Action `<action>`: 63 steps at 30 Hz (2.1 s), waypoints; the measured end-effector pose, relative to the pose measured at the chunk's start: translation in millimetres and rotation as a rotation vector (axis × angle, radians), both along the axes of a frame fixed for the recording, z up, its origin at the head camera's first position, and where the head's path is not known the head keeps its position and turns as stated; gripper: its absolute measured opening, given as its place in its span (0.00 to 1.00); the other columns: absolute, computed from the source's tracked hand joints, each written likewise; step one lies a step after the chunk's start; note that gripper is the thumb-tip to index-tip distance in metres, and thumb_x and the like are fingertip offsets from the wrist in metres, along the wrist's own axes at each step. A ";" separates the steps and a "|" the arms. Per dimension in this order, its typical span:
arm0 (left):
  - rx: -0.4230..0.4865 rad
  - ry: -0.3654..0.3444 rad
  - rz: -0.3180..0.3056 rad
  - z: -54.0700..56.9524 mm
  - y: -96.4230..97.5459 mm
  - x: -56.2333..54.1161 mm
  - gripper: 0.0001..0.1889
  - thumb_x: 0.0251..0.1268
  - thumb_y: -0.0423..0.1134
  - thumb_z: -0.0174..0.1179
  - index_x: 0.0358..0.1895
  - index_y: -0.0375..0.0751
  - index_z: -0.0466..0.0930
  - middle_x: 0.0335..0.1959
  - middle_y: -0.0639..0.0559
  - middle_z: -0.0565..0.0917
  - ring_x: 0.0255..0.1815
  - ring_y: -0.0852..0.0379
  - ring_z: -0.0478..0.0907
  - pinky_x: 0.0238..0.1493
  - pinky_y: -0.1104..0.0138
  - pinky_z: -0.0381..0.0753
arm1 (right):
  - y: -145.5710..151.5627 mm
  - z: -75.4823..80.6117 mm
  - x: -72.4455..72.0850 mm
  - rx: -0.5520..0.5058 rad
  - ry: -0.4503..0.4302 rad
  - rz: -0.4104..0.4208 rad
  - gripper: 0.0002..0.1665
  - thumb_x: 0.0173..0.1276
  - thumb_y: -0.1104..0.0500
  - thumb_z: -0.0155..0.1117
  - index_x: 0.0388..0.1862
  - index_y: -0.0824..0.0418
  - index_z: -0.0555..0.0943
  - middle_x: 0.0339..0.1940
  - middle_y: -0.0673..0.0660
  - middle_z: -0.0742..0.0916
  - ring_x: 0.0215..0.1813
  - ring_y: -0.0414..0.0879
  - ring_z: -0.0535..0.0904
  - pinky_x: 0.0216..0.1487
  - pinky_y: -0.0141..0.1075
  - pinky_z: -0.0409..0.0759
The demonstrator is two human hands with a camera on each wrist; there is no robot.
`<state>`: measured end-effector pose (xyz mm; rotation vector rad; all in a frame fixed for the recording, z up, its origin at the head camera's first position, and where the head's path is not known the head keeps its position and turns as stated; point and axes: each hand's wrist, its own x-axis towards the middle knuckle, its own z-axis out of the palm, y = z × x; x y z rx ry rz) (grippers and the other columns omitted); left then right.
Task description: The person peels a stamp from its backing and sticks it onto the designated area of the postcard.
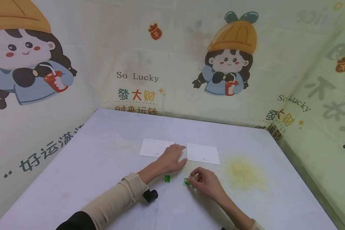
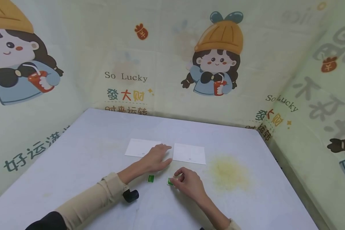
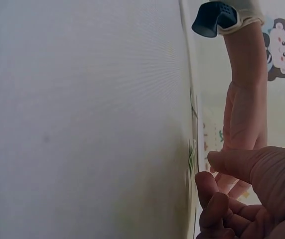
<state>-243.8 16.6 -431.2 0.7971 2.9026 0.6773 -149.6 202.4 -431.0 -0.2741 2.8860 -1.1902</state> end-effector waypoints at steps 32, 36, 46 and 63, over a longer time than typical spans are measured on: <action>-0.168 0.056 -0.017 -8.9 21.4 -7.3 0.24 0.78 0.48 0.55 0.69 0.41 0.75 0.72 0.37 0.73 0.77 0.40 0.63 0.75 0.49 0.64 | -6.0 -2.1 -8.0 0.109 -0.035 -0.013 0.10 0.60 0.55 0.78 0.30 0.55 0.83 0.18 0.45 0.78 0.24 0.40 0.71 0.25 0.32 0.66; -0.181 0.072 -0.018 -8.5 21.5 -6.0 0.23 0.77 0.48 0.55 0.68 0.41 0.76 0.71 0.37 0.73 0.76 0.40 0.64 0.74 0.48 0.65 | -5.7 -3.2 -8.1 0.099 -0.023 -0.014 0.09 0.61 0.57 0.77 0.30 0.55 0.82 0.18 0.45 0.78 0.23 0.39 0.71 0.24 0.31 0.66; -0.186 0.067 -0.009 -10.0 21.9 -6.1 0.25 0.78 0.48 0.54 0.71 0.41 0.74 0.73 0.37 0.71 0.77 0.40 0.63 0.75 0.49 0.64 | -2.8 -4.0 -9.1 0.049 -0.054 -0.003 0.07 0.64 0.59 0.74 0.31 0.57 0.83 0.18 0.45 0.80 0.23 0.39 0.72 0.25 0.31 0.67; 0.033 0.059 0.001 5.1 -5.9 17.1 0.25 0.78 0.46 0.55 0.71 0.40 0.73 0.73 0.38 0.72 0.78 0.41 0.63 0.76 0.49 0.62 | 3.9 12.4 -1.4 -0.169 -0.179 -0.014 0.09 0.67 0.57 0.71 0.34 0.61 0.82 0.19 0.51 0.83 0.23 0.41 0.71 0.23 0.31 0.65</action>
